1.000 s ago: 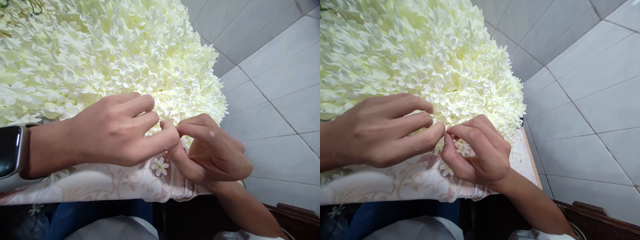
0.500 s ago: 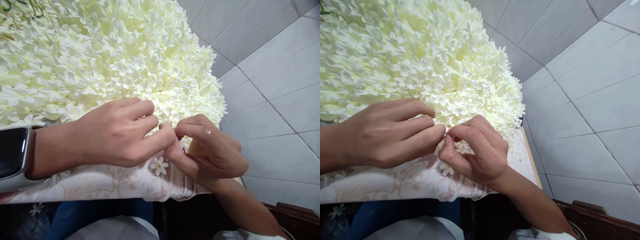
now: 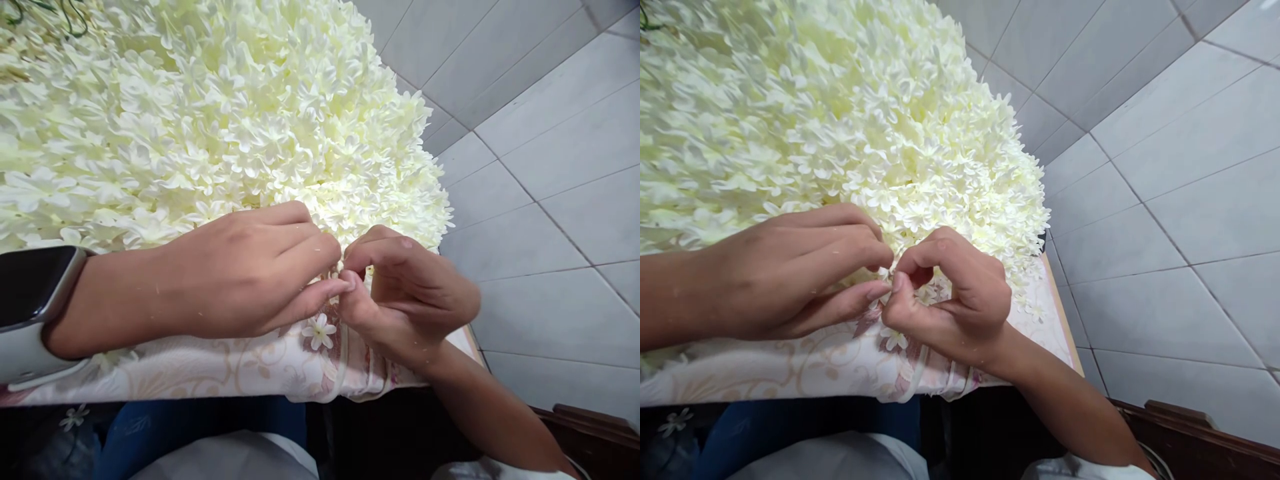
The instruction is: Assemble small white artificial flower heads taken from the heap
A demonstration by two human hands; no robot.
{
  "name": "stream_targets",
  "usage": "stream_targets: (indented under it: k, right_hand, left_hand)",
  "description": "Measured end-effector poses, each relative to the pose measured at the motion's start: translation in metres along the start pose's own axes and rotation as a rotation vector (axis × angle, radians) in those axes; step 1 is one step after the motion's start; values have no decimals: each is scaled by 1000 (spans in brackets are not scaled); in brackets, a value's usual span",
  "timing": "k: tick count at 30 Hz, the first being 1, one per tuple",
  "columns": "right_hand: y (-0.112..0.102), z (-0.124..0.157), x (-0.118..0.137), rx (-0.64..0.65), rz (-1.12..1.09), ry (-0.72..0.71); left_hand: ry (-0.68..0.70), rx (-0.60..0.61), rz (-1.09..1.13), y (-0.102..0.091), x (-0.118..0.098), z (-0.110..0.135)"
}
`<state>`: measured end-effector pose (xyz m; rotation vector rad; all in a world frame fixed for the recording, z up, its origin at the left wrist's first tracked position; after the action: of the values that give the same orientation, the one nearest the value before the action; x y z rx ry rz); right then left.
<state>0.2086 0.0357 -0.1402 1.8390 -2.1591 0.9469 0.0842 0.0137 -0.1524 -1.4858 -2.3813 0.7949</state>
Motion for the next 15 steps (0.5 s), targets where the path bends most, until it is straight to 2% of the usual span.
stream_targets:
  k: [10, 15]
  right_hand:
    - [5, 2, -3, 61, -20, 38]
    - [4, 1, 1, 68, -8, 13]
  left_hand:
    - [-231, 104, 96, 6, 7, 0]
    - [-386, 147, 133, 8, 18, 2]
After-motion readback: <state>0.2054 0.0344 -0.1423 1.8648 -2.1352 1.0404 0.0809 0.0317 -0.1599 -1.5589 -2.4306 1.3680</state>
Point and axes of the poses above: each hand's wrist, its own z-axis away from the middle knuckle, its own y-axis out of the palm, x = y × z, the point moved 8 cm from there along -z, towards the middle knuckle, and after that the axes turned 11 degrees about -x, right-handed, at the moved point
